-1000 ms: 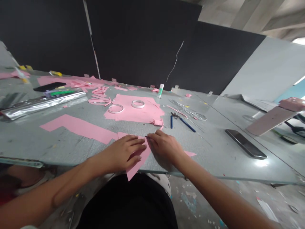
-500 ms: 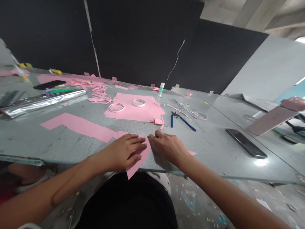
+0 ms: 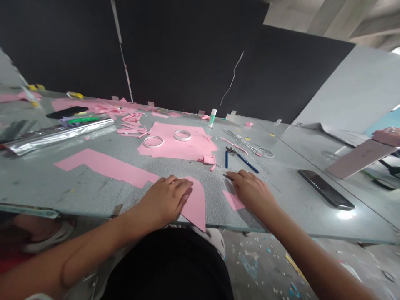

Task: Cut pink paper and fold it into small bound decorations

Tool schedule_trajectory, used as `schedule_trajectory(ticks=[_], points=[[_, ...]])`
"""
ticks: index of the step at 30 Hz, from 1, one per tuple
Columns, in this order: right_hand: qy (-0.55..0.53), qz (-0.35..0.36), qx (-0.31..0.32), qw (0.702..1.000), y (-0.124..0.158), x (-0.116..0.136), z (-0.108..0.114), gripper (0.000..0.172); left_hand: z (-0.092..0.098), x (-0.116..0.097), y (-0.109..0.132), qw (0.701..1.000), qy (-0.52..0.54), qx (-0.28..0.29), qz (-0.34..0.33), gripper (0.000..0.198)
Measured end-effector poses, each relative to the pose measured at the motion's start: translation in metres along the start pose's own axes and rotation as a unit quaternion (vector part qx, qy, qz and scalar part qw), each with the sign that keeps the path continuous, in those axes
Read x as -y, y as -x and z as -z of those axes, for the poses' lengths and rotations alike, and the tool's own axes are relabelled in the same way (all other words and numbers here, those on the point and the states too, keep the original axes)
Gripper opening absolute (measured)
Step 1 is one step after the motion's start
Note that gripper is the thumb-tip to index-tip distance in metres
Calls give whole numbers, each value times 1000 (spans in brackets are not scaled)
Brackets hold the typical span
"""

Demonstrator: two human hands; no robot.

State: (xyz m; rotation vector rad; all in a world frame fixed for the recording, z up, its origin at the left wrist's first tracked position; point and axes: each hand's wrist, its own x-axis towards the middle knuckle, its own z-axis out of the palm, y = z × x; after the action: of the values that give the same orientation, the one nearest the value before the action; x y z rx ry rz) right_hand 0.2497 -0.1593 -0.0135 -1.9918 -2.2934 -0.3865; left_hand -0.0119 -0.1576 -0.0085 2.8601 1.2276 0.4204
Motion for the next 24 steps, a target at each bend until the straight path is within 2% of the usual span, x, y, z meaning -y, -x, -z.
schedule_trajectory(ticks=[2, 5, 7, 10, 13, 15, 18, 20, 21, 24], points=[[4, -18, -7, 1000, 1, -6, -2, 38, -2, 2, -1, 999, 9, -17, 29, 40], [6, -40, -50, 998, 3, 1, 1, 34, -4, 9, -3, 998, -1, -33, 59, 59], [-21, -12, -64, 998, 5, 17, 5, 36, -4, 14, -6, 997, -8, -34, 65, 67], [-81, 51, -26, 995, 4, 49, 11, 46, -1, 19, -11, 997, 9, -29, 71, 72], [-141, 67, -7, 988, 0, 69, 12, 44, 4, 26, -15, 994, 68, -9, 85, 81], [-173, 77, 2, 982, -4, 74, 12, 38, 8, 30, -17, 993, 86, -3, 83, 77], [-186, 102, 4, 977, -8, 67, 11, 35, 10, 28, -17, 999, 47, -15, 18, 47], [-154, 72, -13, 985, -9, 54, 9, 39, 8, 22, -15, 998, 33, -7, -61, 32], [-123, 31, -23, 992, -9, 45, 8, 41, 7, 18, -14, 995, 34, 1, -92, 31], [-4, -113, -32, 993, -7, 11, 0, 35, 5, 4, -11, 995, 16, 10, -99, 29]])
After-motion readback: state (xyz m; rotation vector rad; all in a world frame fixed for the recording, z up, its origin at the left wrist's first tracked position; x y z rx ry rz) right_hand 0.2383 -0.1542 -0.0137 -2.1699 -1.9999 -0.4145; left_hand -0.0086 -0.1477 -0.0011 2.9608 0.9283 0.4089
